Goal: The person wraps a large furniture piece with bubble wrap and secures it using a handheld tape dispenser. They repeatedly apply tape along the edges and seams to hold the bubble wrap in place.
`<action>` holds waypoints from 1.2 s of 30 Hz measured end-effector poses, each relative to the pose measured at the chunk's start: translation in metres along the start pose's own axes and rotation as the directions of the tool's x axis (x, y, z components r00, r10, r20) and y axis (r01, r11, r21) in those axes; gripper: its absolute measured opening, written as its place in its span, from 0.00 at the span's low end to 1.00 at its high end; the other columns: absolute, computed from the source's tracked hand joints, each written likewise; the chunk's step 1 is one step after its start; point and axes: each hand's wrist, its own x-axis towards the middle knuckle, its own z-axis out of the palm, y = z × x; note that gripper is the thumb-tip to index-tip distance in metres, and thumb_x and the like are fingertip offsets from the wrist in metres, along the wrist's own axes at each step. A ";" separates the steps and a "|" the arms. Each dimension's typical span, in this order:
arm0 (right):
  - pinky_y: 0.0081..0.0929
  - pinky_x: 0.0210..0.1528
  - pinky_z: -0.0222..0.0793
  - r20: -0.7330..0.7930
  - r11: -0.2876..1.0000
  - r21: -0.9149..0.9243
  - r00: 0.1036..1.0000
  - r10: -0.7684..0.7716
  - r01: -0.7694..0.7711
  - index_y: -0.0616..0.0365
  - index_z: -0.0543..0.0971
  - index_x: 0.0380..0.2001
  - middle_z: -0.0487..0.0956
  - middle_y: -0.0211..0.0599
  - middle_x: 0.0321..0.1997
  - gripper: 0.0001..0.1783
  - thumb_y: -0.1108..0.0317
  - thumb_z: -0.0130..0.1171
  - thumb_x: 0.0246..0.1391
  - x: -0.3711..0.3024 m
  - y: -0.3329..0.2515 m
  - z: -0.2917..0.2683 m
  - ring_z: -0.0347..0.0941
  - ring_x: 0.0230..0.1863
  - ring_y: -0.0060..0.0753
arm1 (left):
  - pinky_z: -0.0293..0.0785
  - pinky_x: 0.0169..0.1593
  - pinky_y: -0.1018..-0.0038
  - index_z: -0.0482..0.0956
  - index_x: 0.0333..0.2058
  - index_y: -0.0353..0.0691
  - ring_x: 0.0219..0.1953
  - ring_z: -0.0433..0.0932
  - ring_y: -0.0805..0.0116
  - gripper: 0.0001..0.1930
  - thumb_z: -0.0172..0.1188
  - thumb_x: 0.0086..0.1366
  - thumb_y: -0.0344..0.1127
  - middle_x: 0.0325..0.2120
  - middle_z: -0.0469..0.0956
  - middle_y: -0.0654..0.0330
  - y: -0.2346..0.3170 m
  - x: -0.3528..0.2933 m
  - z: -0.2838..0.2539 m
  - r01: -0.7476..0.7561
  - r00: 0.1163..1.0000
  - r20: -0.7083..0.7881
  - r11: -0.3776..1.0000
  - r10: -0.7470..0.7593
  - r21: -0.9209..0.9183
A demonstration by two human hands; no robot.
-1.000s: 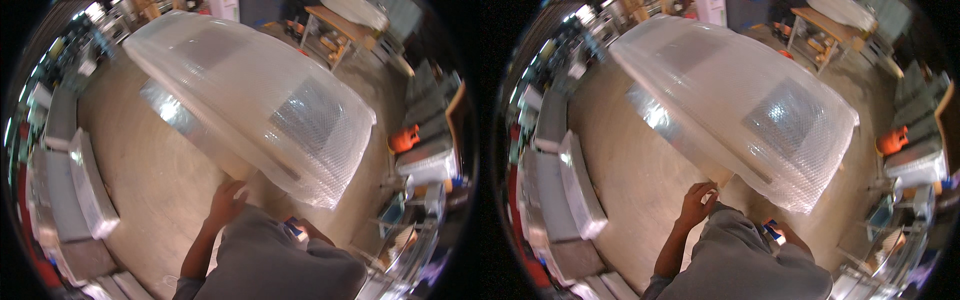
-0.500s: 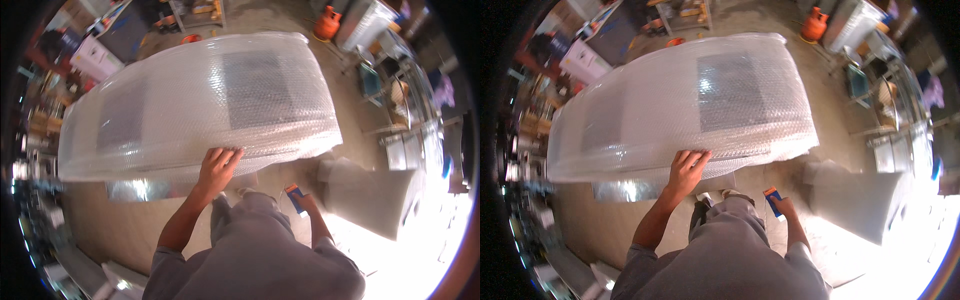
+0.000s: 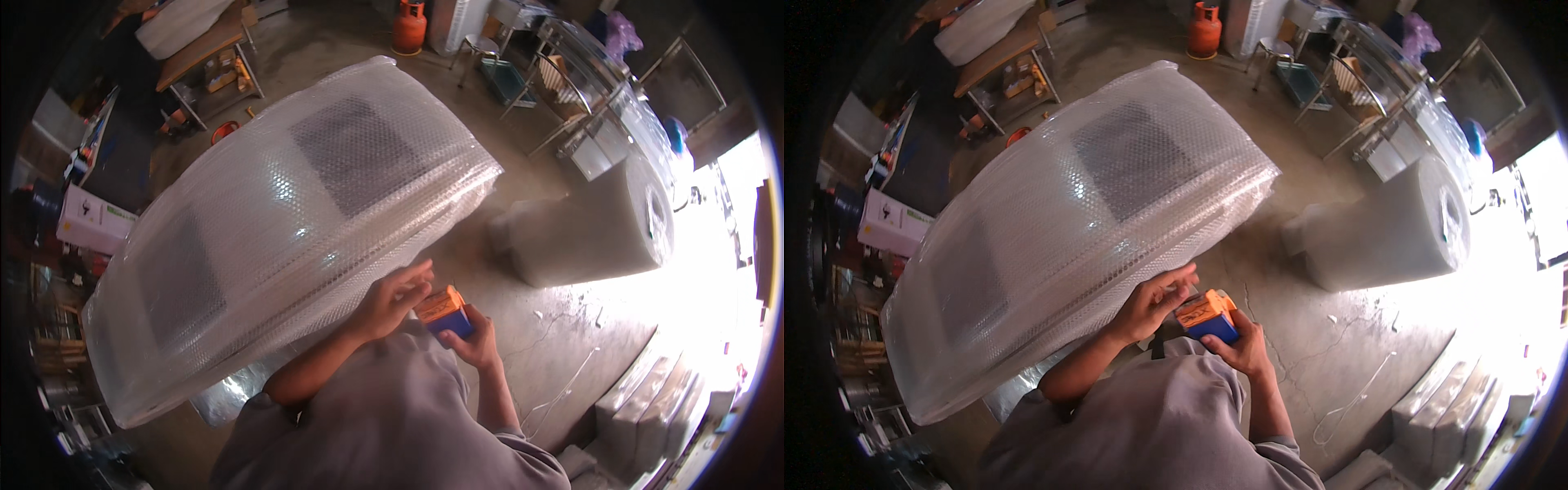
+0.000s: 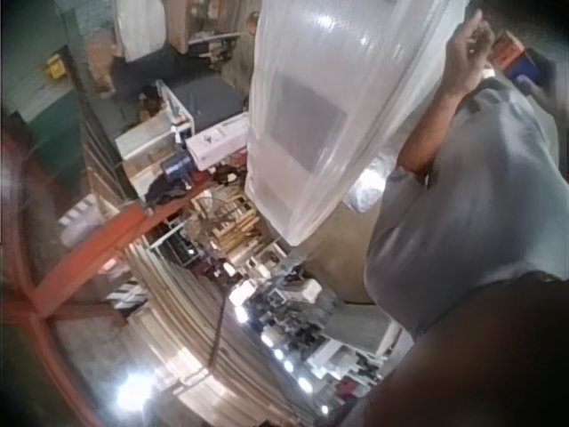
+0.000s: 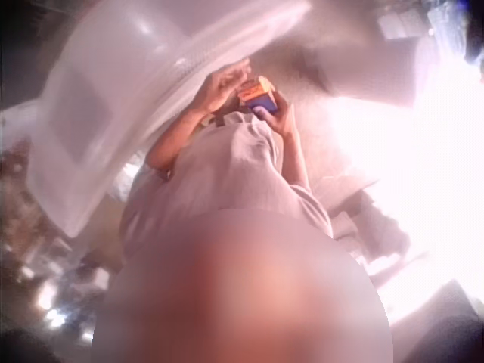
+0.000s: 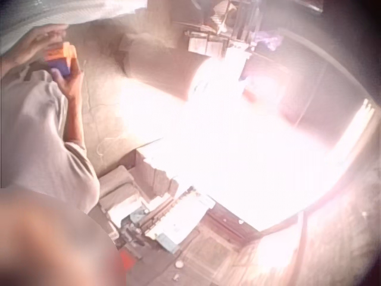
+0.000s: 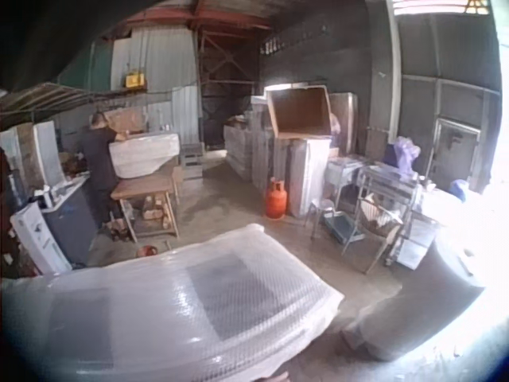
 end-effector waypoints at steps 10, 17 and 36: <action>0.38 0.43 0.78 -0.080 0.997 -0.037 0.994 -0.077 0.074 0.64 0.80 0.51 0.86 0.52 0.36 0.37 0.45 0.78 0.48 0.015 0.001 0.000 0.86 0.39 0.55 | 0.77 0.56 0.74 0.86 0.47 0.31 0.48 0.82 0.73 0.16 0.61 0.76 0.40 0.43 0.86 0.58 0.000 0.052 -0.007 0.282 0.948 0.163 0.959 -0.272 -0.039; 0.39 0.44 0.79 -0.037 0.996 0.088 0.999 -0.018 0.021 0.65 0.80 0.53 0.86 0.52 0.36 0.38 0.44 0.76 0.52 0.037 -0.003 -0.020 0.87 0.39 0.49 | 0.79 0.53 0.73 0.85 0.47 0.28 0.45 0.83 0.73 0.18 0.61 0.76 0.42 0.42 0.87 0.56 0.004 0.087 -0.012 0.305 0.935 0.203 0.952 -0.292 -0.035; 0.42 0.40 0.77 0.021 0.993 0.054 0.995 0.101 -0.102 0.73 0.83 0.39 0.84 0.60 0.30 0.35 0.41 0.68 0.59 0.107 0.008 -0.024 0.85 0.34 0.50 | 0.56 0.71 0.43 0.68 0.72 0.52 0.72 0.61 0.40 0.32 0.56 0.75 0.57 0.73 0.60 0.43 -0.023 0.186 -0.106 0.346 0.765 -0.374 0.155 0.525 0.925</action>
